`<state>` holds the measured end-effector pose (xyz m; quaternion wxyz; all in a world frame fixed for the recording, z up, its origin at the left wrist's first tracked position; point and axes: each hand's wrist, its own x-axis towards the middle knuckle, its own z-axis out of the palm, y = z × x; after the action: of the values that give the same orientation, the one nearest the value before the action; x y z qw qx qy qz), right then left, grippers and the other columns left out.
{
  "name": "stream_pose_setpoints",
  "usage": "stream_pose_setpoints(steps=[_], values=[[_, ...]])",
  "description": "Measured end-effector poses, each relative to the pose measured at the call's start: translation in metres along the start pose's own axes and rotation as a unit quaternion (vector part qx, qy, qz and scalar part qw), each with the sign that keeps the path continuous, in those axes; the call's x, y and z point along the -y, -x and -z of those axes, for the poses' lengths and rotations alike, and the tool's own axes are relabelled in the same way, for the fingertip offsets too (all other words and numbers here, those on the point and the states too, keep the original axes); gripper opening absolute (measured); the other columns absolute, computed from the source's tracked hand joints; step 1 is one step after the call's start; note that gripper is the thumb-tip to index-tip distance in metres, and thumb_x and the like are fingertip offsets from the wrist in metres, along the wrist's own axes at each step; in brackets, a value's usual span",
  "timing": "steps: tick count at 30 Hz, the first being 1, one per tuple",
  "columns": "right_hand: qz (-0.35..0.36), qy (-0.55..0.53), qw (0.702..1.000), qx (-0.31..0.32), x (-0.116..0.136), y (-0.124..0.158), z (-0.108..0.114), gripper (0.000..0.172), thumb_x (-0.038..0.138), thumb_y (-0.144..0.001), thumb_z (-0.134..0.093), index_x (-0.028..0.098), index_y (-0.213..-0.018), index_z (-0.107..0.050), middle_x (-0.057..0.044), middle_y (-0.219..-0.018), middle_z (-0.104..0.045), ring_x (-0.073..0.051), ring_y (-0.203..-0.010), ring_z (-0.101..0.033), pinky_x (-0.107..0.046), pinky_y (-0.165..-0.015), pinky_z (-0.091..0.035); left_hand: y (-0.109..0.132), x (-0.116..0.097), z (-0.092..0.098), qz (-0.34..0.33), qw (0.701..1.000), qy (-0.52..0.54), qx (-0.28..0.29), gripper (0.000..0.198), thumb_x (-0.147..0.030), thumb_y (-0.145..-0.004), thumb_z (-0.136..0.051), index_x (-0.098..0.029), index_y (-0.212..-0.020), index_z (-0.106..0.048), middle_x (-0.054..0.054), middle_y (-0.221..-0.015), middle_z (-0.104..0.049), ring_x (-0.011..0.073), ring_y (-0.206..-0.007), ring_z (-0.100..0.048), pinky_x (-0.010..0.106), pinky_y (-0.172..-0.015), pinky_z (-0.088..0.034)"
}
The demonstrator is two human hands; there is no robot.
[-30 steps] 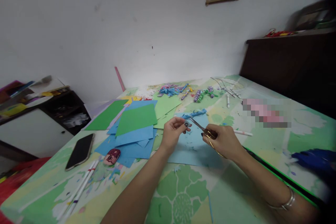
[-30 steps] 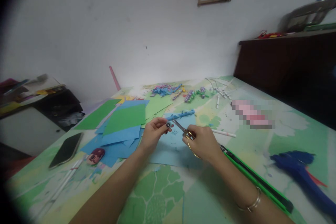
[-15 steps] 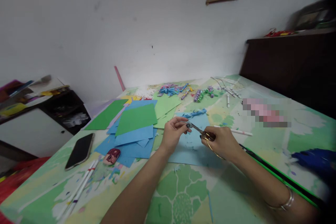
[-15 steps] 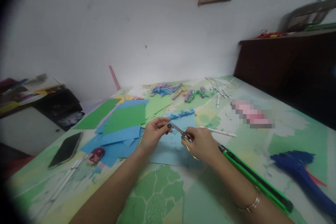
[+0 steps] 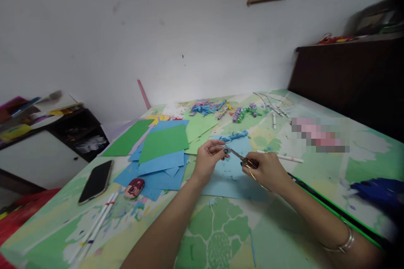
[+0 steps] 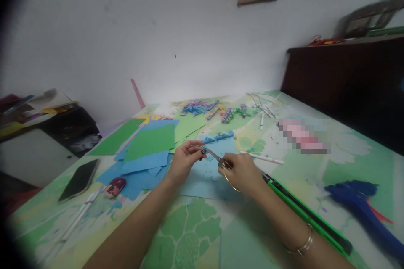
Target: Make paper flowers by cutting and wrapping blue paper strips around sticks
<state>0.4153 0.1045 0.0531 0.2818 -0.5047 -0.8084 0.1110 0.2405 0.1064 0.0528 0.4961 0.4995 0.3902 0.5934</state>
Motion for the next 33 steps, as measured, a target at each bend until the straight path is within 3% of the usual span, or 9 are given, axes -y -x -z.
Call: stream_pose_setpoints(steps=[14, 22, 33], values=[[0.000, -0.010, 1.000, 0.017, -0.0004, -0.0009, 0.0020, 0.014, 0.024, -0.064, -0.051, 0.018, -0.052, -0.053, 0.002, -0.045, -0.047, -0.010, -0.045, -0.038, -0.021, -0.048, -0.025, -0.0020, -0.0015, 0.0025, -0.012, 0.999, -0.011, -0.052, 0.029, -0.015, -0.062, -0.068, -0.014, -0.088, -0.054, 0.000, -0.064, -0.062, 0.0104, -0.059, -0.058, 0.019, -0.052, -0.039], [0.001, -0.027, 1.000, 0.011, -0.0034, -0.0009, -0.0003, 0.016, 0.025, -0.065, -0.051, 0.018, -0.050, -0.050, 0.003, -0.044, -0.044, -0.009, -0.044, -0.037, -0.021, -0.047, -0.025, 0.0008, -0.0007, 0.0017, 0.051, 0.998, 0.037, 0.003, 0.042, -0.024, -0.062, -0.070, -0.017, -0.096, -0.046, 0.000, -0.073, -0.059, 0.0196, -0.062, -0.065, 0.030, -0.058, -0.049], [0.000, -0.028, 1.000, 0.006, -0.0003, -0.0009, 0.0012, 0.016, 0.024, -0.064, -0.051, 0.018, -0.049, -0.050, 0.003, -0.043, -0.044, -0.009, -0.044, -0.036, -0.021, -0.046, -0.025, -0.0019, 0.0059, 0.0018, 0.015, 0.998, 0.058, 0.004, 0.041, -0.016, -0.061, -0.069, -0.016, -0.095, -0.047, 0.000, -0.069, -0.060, 0.0132, -0.061, -0.061, 0.026, -0.062, -0.046]])
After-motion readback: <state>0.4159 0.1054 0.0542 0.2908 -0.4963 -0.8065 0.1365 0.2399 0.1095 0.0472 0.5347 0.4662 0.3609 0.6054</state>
